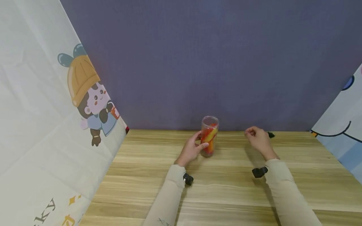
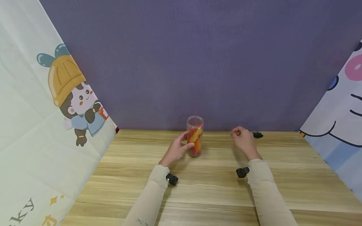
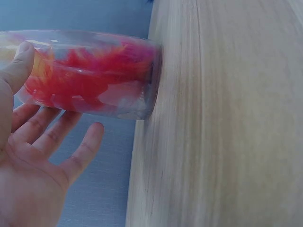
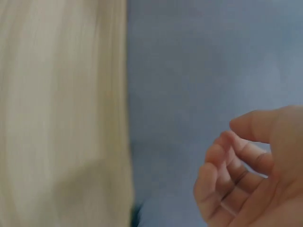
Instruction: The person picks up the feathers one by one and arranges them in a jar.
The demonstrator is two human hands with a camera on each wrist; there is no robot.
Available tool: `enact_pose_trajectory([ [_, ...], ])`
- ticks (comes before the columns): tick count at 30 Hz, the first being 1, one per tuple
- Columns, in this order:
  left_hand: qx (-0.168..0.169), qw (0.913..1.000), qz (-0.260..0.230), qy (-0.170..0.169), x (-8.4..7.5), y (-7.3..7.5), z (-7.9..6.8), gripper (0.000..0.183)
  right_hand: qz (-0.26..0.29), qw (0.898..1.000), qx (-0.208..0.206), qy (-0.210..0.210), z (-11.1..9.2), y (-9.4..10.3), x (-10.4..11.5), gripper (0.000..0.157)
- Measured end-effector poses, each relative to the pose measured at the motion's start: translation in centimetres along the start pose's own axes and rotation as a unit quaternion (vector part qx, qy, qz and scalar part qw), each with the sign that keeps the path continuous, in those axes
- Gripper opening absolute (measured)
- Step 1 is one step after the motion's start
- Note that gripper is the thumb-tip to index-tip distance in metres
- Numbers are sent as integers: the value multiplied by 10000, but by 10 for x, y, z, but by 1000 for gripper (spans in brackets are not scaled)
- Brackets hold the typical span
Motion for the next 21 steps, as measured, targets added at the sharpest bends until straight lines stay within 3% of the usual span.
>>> enact_pose_trajectory([
  [8,3,10000,-37,13,1,1,0,62,40,9944,258,-1020,8,39,-80,44],
  [14,14,10000,-52,38,1,2,-1,61,-489,9914,-24,-1210,12,65,-127,43],
  [21,14,10000,-20,4,-1,4,-2,61,-586,9863,13,-1542,15,75,-161,49],
])
Point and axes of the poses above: each hand's wrist, its own z-axis towards the middle knuckle, its own y-axis out of the back of the hand, x = y × z, the point moved 8 cm from there along z, towards the middle knuckle, and after that the axes turned 11 degrees about z, right-handed, at the moved point
